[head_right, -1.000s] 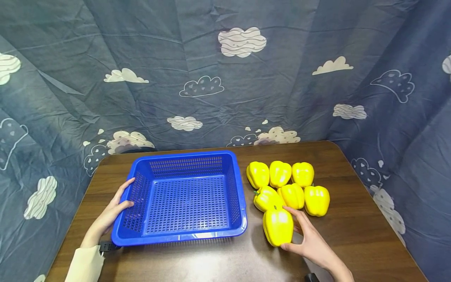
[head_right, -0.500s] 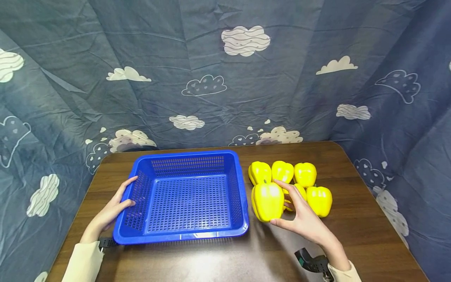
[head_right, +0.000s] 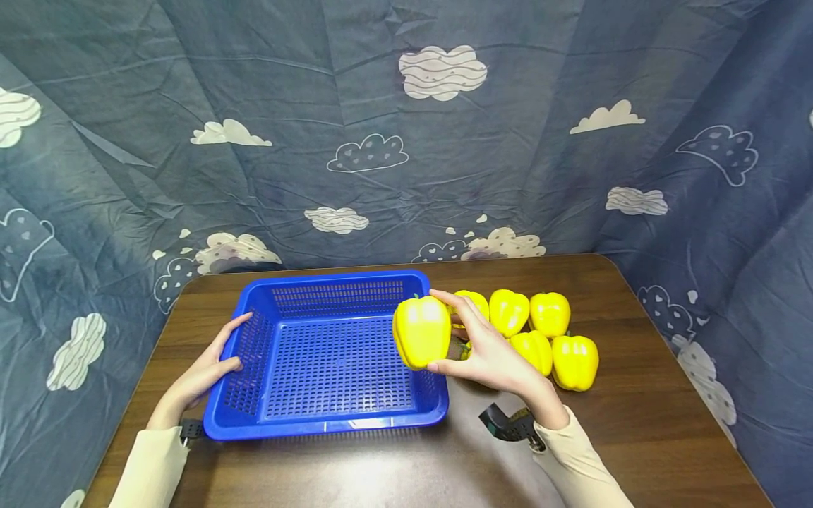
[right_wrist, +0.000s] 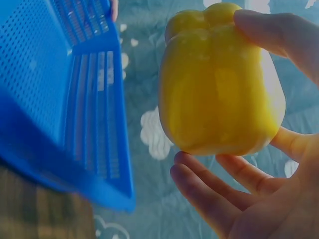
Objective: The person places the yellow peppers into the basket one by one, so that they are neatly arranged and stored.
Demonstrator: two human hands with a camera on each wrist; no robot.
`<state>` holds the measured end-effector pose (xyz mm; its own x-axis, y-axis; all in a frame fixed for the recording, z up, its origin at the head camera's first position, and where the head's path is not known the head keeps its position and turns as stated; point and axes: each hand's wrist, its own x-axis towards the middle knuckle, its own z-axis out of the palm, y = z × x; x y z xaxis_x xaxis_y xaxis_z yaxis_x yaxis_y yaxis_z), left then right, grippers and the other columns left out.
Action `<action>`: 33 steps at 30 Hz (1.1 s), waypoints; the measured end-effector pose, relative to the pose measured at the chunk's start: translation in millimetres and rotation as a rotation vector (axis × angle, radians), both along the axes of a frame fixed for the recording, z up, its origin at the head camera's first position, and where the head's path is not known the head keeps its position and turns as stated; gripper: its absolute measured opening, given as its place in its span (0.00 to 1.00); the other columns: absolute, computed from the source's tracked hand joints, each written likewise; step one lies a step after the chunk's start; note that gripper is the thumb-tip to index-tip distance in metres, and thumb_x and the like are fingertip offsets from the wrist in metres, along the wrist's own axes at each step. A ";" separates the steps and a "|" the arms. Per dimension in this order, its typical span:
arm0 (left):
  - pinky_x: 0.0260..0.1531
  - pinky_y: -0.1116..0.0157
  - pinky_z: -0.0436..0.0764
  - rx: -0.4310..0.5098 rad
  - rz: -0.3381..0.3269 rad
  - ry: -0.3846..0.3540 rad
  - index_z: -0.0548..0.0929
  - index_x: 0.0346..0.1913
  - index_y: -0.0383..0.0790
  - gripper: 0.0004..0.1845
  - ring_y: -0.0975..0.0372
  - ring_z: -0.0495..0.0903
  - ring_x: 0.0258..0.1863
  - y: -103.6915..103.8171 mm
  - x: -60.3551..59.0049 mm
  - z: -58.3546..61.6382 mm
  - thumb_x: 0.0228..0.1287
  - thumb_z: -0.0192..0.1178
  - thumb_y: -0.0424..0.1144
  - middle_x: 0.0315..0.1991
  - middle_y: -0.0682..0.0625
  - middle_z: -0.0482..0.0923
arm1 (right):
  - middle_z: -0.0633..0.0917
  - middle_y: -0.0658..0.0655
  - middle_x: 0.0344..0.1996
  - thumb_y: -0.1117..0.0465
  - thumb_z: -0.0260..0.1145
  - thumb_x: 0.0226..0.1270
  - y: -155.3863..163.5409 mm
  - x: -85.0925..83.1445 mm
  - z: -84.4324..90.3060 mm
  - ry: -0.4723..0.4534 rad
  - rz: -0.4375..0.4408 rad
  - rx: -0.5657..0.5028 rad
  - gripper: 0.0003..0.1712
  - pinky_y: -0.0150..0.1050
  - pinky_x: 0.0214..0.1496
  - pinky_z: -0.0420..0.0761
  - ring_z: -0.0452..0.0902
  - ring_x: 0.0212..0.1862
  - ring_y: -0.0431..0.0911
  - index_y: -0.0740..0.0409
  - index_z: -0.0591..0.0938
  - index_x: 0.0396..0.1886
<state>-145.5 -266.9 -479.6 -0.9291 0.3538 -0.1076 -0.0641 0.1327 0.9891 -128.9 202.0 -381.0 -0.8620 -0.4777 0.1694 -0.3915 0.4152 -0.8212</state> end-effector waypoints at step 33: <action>0.39 0.48 0.80 -0.041 0.063 0.000 0.48 0.74 0.46 0.43 0.36 0.66 0.54 3.6 0.3 -2.2 0.53 0.42 0.20 0.64 0.26 0.51 | 0.67 0.57 0.57 0.54 0.78 0.48 -140.0 -65.7 -2.8 -0.013 0.181 0.042 0.54 0.35 0.51 0.77 0.73 0.50 0.50 0.50 0.58 0.72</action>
